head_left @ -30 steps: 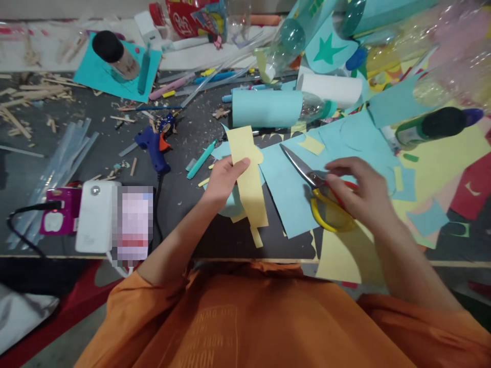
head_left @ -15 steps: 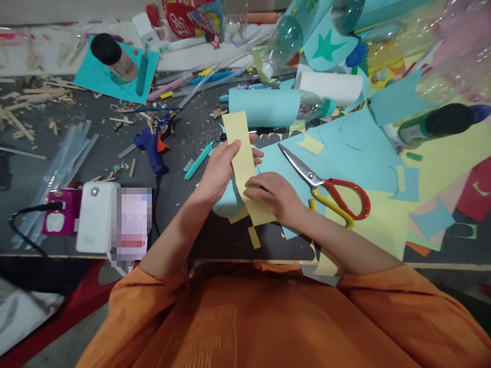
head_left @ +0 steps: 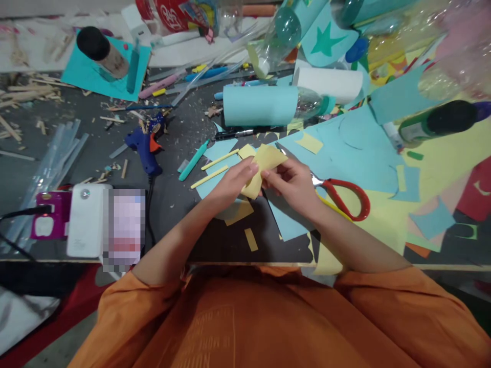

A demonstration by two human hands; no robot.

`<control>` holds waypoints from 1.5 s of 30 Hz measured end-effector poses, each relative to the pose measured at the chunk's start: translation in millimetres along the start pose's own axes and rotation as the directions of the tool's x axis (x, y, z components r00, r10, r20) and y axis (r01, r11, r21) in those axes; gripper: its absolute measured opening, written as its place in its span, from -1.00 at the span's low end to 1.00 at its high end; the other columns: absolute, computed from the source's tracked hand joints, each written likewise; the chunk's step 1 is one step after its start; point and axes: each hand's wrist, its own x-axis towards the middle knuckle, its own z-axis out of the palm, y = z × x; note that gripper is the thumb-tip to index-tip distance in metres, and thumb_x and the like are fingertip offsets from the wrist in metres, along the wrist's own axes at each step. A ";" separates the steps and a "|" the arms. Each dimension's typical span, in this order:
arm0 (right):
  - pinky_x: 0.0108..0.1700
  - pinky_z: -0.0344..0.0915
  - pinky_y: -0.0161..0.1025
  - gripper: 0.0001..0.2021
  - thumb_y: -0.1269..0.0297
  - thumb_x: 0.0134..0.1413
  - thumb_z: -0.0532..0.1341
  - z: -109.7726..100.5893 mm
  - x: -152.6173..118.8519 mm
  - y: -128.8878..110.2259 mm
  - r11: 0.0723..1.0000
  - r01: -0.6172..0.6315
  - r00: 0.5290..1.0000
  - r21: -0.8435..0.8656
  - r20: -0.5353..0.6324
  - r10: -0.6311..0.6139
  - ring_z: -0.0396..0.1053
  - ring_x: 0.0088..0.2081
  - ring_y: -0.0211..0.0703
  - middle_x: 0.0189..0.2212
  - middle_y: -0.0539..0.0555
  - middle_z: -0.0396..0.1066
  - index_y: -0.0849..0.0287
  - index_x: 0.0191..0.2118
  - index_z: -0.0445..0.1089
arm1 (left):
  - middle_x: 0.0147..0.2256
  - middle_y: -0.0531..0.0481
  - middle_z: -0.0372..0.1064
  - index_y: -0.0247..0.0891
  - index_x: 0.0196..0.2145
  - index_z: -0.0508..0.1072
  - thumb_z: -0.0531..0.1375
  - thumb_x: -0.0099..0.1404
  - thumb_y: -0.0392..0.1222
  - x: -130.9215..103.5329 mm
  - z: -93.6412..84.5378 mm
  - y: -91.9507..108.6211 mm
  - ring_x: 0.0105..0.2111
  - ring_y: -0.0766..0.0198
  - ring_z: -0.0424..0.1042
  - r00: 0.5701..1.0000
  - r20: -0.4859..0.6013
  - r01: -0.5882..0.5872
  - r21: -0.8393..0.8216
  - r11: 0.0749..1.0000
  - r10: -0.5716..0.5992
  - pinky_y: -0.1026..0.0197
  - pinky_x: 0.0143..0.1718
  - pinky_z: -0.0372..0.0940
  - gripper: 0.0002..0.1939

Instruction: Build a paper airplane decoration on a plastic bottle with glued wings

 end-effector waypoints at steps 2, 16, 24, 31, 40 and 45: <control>-0.56 0.14 -0.30 -0.64 -0.06 0.05 0.33 0.2 0.7 2.2 1.000 0.005 1.000 -0.026 -0.016 -0.005 0.19 -0.63 -0.35 -0.63 -0.11 0.30 0.10 -0.45 0.28 | -0.38 -0.01 0.52 -0.24 -0.26 0.41 0.18 0.22 0.30 -0.4 -0.6 0.9 -0.51 0.31 0.47 0.999 0.043 -0.016 -0.021 1.000 0.017 0.29 -0.49 0.34 -0.50; -0.57 0.15 -0.35 -0.56 -0.20 -0.04 0.36 -6.8 5.9 2.1 0.996 -0.033 0.999 0.086 -0.025 0.035 0.20 -0.55 -0.38 -0.51 -0.11 0.28 0.09 -0.34 0.35 | -0.52 0.07 0.50 -0.26 -0.31 0.47 0.29 0.03 -0.11 6.1 -20.1 7.7 -0.59 0.36 0.43 0.969 0.176 0.191 -0.101 0.976 -0.171 0.36 -0.59 0.28 -0.74; -0.63 0.14 -0.34 -0.53 -0.23 -0.06 0.36 -9.3 7.7 3.6 0.993 -0.002 0.979 0.119 -0.203 0.026 0.18 -0.67 -0.41 -0.62 -0.16 0.26 0.06 -0.42 0.25 | -0.48 0.07 0.50 -0.28 -0.25 0.42 0.43 -0.02 -0.11 5.8 -21.8 12.4 -0.57 0.32 0.51 0.999 -0.009 0.041 -0.072 0.997 -0.042 0.33 -0.54 0.41 -0.59; -0.65 0.21 -0.35 -0.49 -0.26 -0.10 0.36 -7.5 7.3 3.1 0.992 -0.025 0.973 0.121 -0.223 0.051 0.34 -0.66 -0.33 -0.65 -0.14 0.32 0.06 -0.44 0.21 | -0.53 0.12 0.43 -0.25 -0.33 0.46 0.43 0.04 0.10 12.1 -23.4 5.6 -0.63 0.42 0.43 0.948 -0.240 -0.217 -0.010 0.976 0.208 0.39 -0.66 0.26 -0.58; -0.65 0.27 -0.35 -0.53 -0.24 -0.06 0.35 -6.9 8.0 -0.2 0.982 -0.092 0.990 0.167 -0.088 0.107 0.40 -0.65 -0.32 -0.61 -0.10 0.37 0.13 -0.39 0.40 | -0.38 0.02 0.56 -0.24 -0.27 0.43 0.39 0.06 0.19 13.9 -21.9 -0.2 -0.56 0.33 0.54 0.932 -0.305 -0.202 0.010 0.979 0.196 0.36 -0.59 0.35 -0.52; -0.60 0.32 -0.37 -0.56 -0.15 -0.18 0.45 -6.1 8.7 -0.5 0.985 -0.039 0.986 0.168 -0.151 0.064 0.41 -0.60 -0.38 -0.49 -0.11 0.45 0.10 -0.39 0.40 | -0.41 0.00 0.57 -0.24 -0.27 0.43 0.38 0.08 0.14 13.2 -22.6 0.3 -0.53 0.28 0.57 0.932 -0.337 -0.149 -0.010 0.989 0.137 0.36 -0.58 0.38 -0.56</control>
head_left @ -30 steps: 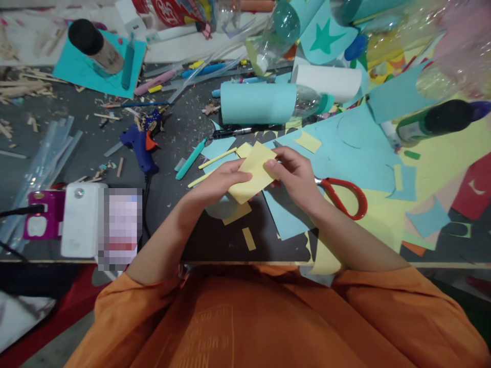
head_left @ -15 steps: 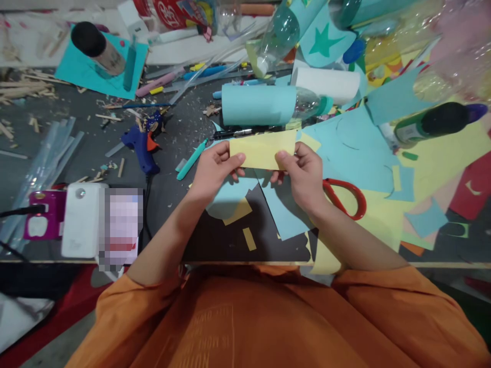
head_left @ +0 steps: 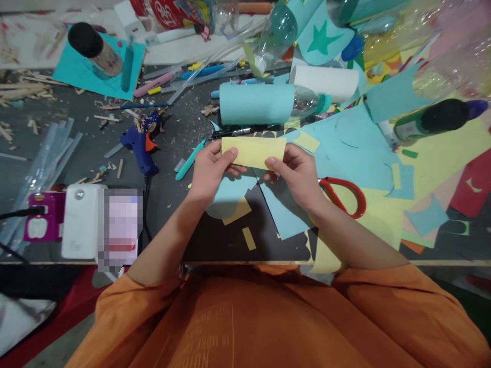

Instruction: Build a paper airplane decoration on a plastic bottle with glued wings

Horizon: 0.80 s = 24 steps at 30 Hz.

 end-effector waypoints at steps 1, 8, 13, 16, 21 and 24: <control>-0.60 0.31 -0.37 -0.56 -0.15 -0.18 0.45 -0.1 -0.1 0.2 1.000 0.007 1.000 -0.003 -0.017 -0.007 0.41 -0.61 -0.37 -0.53 -0.12 0.43 0.11 -0.42 0.39 | -0.42 0.00 0.57 -0.24 -0.27 0.43 0.37 0.10 0.13 -0.2 0.0 0.4 -0.52 0.28 0.58 1.000 -0.004 0.003 0.007 1.000 -0.003 0.36 -0.57 0.39 -0.58; -0.59 0.29 -0.34 -0.48 -0.24 -0.12 0.38 -1.2 -1.7 -0.5 0.997 -0.002 1.000 -0.081 -0.004 0.002 0.39 -0.63 -0.30 -0.74 -0.12 0.26 0.12 -0.60 0.27 | -0.49 0.07 0.51 -0.24 -0.29 0.42 0.37 0.12 0.13 -1.3 0.9 2.9 -0.58 0.35 0.53 0.999 -0.044 -0.009 0.034 0.999 0.010 0.38 -0.57 0.38 -0.59; -0.58 0.29 -0.34 -0.50 -0.21 -0.12 0.40 -0.6 -1.5 -2.0 0.998 0.029 0.999 -0.059 -0.025 -0.031 0.39 -0.62 -0.32 -0.68 -0.14 0.24 0.11 -0.57 0.28 | -0.53 0.10 0.47 -0.23 -0.30 0.39 0.37 0.10 0.18 -0.4 0.3 2.1 -0.61 0.36 0.50 0.998 -0.055 -0.038 0.045 0.998 0.040 0.37 -0.60 0.36 -0.55; -0.57 0.28 -0.34 -0.54 -0.14 -0.09 0.41 -1.0 -1.1 -1.3 0.997 0.045 0.998 -0.057 -0.040 -0.047 0.38 -0.62 -0.33 -0.68 -0.15 0.23 0.11 -0.56 0.28 | -0.54 0.13 0.44 -0.22 -0.32 0.38 0.36 0.11 0.19 -0.1 0.5 2.2 -0.65 0.40 0.44 0.997 -0.061 -0.053 0.055 0.997 0.056 0.37 -0.60 0.35 -0.55; -0.54 0.30 -0.31 -0.59 -0.10 -0.01 0.38 -2.3 -1.2 -0.9 0.994 0.041 0.999 -0.097 -0.032 -0.044 0.37 -0.62 -0.32 -0.70 -0.14 0.26 0.11 -0.55 0.33 | -0.59 0.16 0.39 -0.20 -0.35 0.36 0.36 0.08 0.22 -0.1 1.2 2.9 -0.68 0.42 0.40 0.996 -0.068 -0.053 0.056 0.997 0.056 0.38 -0.61 0.34 -0.54; -0.53 0.30 -0.30 -0.57 -0.15 -0.04 0.37 -2.8 -1.4 -1.4 0.994 0.044 0.998 -0.099 -0.036 -0.048 0.37 -0.63 -0.32 -0.72 -0.14 0.29 0.10 -0.55 0.35 | -0.59 0.16 0.39 -0.19 -0.35 0.36 0.36 0.09 0.21 -0.1 0.9 2.7 -0.68 0.42 0.40 0.996 -0.069 -0.046 0.058 0.997 0.050 0.37 -0.61 0.33 -0.55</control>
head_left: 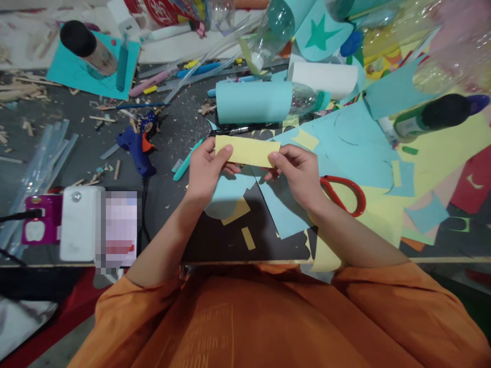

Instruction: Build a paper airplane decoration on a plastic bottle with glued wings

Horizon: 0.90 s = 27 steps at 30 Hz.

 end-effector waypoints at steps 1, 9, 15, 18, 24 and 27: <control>-0.53 0.30 -0.29 -0.57 -0.17 -0.05 0.37 0.0 0.0 -0.1 1.000 0.002 1.000 0.001 0.002 -0.002 0.37 -0.63 -0.31 -0.72 -0.13 0.30 0.10 -0.55 0.36 | -0.60 0.16 0.39 -0.19 -0.35 0.36 0.36 0.08 0.21 0.1 -0.2 -0.3 -0.68 0.41 0.40 1.000 0.000 -0.003 -0.007 1.000 0.003 0.37 -0.62 0.33 -0.55; -0.53 0.31 -0.28 -0.53 -0.25 -0.06 0.34 0.9 0.3 -0.7 1.000 0.011 1.000 -0.022 0.012 -0.011 0.36 -0.63 -0.32 -0.69 -0.12 0.32 0.09 -0.54 0.36 | -0.60 0.16 0.40 -0.19 -0.34 0.39 0.35 0.14 0.19 -0.3 -1.0 -1.9 -0.68 0.41 0.41 1.000 -0.014 0.000 -0.004 1.000 0.000 0.38 -0.61 0.34 -0.59; -0.55 0.29 -0.29 -0.55 -0.21 -0.08 0.38 1.5 0.7 -1.8 0.999 0.020 1.000 0.028 -0.012 -0.020 0.37 -0.63 -0.32 -0.67 -0.14 0.27 0.08 -0.53 0.34 | -0.61 0.17 0.39 -0.19 -0.36 0.36 0.37 0.11 0.19 -0.7 -0.3 0.0 -0.69 0.42 0.40 1.000 -0.018 -0.010 -0.018 1.000 0.010 0.38 -0.62 0.33 -0.57; -0.54 0.29 -0.29 -0.58 -0.17 -0.05 0.37 1.0 0.9 -1.1 1.000 0.017 1.000 0.014 -0.007 -0.017 0.36 -0.63 -0.32 -0.68 -0.14 0.29 0.08 -0.52 0.35 | -0.61 0.17 0.39 -0.19 -0.36 0.35 0.37 0.09 0.21 -0.1 -0.4 -0.8 -0.69 0.42 0.40 0.999 -0.032 -0.003 -0.020 1.000 0.002 0.38 -0.62 0.32 -0.55; -0.52 0.32 -0.30 -0.62 -0.12 0.01 0.36 -1.5 2.0 1.6 1.000 0.004 1.000 0.002 0.016 -0.004 0.35 -0.62 -0.33 -0.66 -0.13 0.31 0.08 -0.49 0.36 | -0.60 0.13 0.40 -0.19 -0.32 0.36 0.32 0.15 0.22 1.3 -2.3 -3.5 -0.63 0.35 0.47 1.000 -0.009 0.006 0.022 1.000 -0.006 0.35 -0.61 0.32 -0.57; -0.54 0.34 -0.31 -0.66 -0.05 0.03 0.36 -2.2 2.9 1.8 0.999 -0.026 0.999 0.018 0.026 0.026 0.36 -0.62 -0.33 -0.67 -0.13 0.32 0.08 -0.49 0.38 | -0.59 0.11 0.40 -0.19 -0.30 0.37 0.31 0.17 0.22 1.8 -3.2 -4.3 -0.61 0.33 0.48 1.000 -0.001 0.009 0.032 0.999 -0.009 0.34 -0.60 0.33 -0.57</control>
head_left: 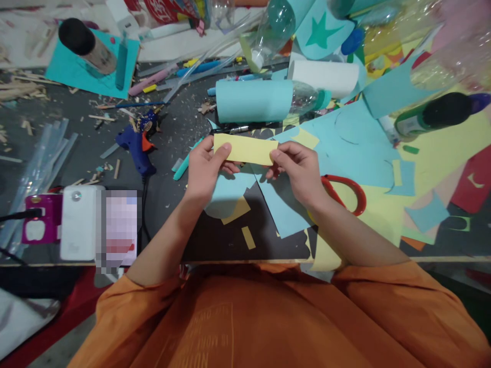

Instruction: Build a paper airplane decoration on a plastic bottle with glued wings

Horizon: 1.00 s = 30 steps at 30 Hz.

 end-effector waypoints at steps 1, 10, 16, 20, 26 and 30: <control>-0.54 0.34 -0.31 -0.68 -0.03 0.04 0.36 0.0 0.3 -0.2 1.000 -0.011 1.000 0.011 0.002 0.011 0.36 -0.63 -0.33 -0.67 -0.13 0.32 0.09 -0.49 0.39 | -0.59 0.11 0.40 -0.19 -0.30 0.38 0.31 0.17 0.22 0.1 -0.1 -0.1 -0.61 0.33 0.49 1.000 0.000 0.002 -0.001 1.000 -0.002 0.34 -0.60 0.33 -0.58; -0.56 0.33 -0.31 -0.76 0.10 0.03 0.36 0.4 0.2 -2.3 0.997 -0.041 0.999 0.061 -0.006 0.042 0.37 -0.64 -0.33 -0.70 -0.13 0.36 0.09 -0.50 0.40 | -0.59 0.12 0.41 -0.18 -0.33 0.35 0.34 0.11 0.25 -0.4 0.6 1.3 -0.62 0.33 0.48 1.000 -0.010 0.002 -0.011 1.000 -0.002 0.34 -0.62 0.31 -0.53; -0.58 0.33 -0.34 -0.81 0.23 0.03 0.34 2.0 0.4 -2.6 0.997 -0.030 0.999 0.071 -0.027 0.032 0.37 -0.64 -0.34 -0.71 -0.14 0.33 0.11 -0.52 0.40 | -0.59 0.12 0.41 -0.20 -0.31 0.36 0.32 0.16 0.23 -0.9 0.0 0.1 -0.62 0.35 0.48 1.000 -0.008 -0.018 0.004 1.000 0.018 0.34 -0.60 0.32 -0.55; -0.58 0.33 -0.36 -0.82 0.24 0.03 0.34 1.7 0.6 -1.5 0.997 -0.025 0.999 0.075 -0.031 0.027 0.38 -0.65 -0.36 -0.70 -0.15 0.33 0.11 -0.51 0.40 | -0.60 0.14 0.41 -0.21 -0.32 0.37 0.33 0.15 0.23 0.0 0.0 -2.0 -0.66 0.38 0.45 0.999 -0.015 -0.045 -0.004 0.999 0.045 0.36 -0.62 0.31 -0.55; -0.58 0.34 -0.36 -0.81 0.22 0.05 0.35 0.3 1.0 1.0 0.997 -0.017 1.000 0.076 -0.022 0.019 0.38 -0.64 -0.35 -0.68 -0.14 0.35 0.11 -0.51 0.40 | -0.62 0.15 0.40 -0.21 -0.35 0.38 0.38 0.07 0.25 1.2 0.9 -1.2 -0.67 0.37 0.45 0.998 -0.016 -0.062 -0.051 0.997 0.061 0.37 -0.66 0.29 -0.51; -0.58 0.34 -0.36 -0.81 0.21 0.05 0.35 0.8 1.2 1.4 0.997 -0.018 0.999 0.076 -0.026 0.020 0.38 -0.63 -0.36 -0.65 -0.13 0.38 0.11 -0.50 0.40 | -0.63 0.16 0.40 -0.20 -0.38 0.37 0.41 -0.01 0.26 1.1 2.5 0.3 -0.69 0.37 0.44 0.999 -0.012 -0.041 -0.106 0.994 0.040 0.38 -0.69 0.28 -0.48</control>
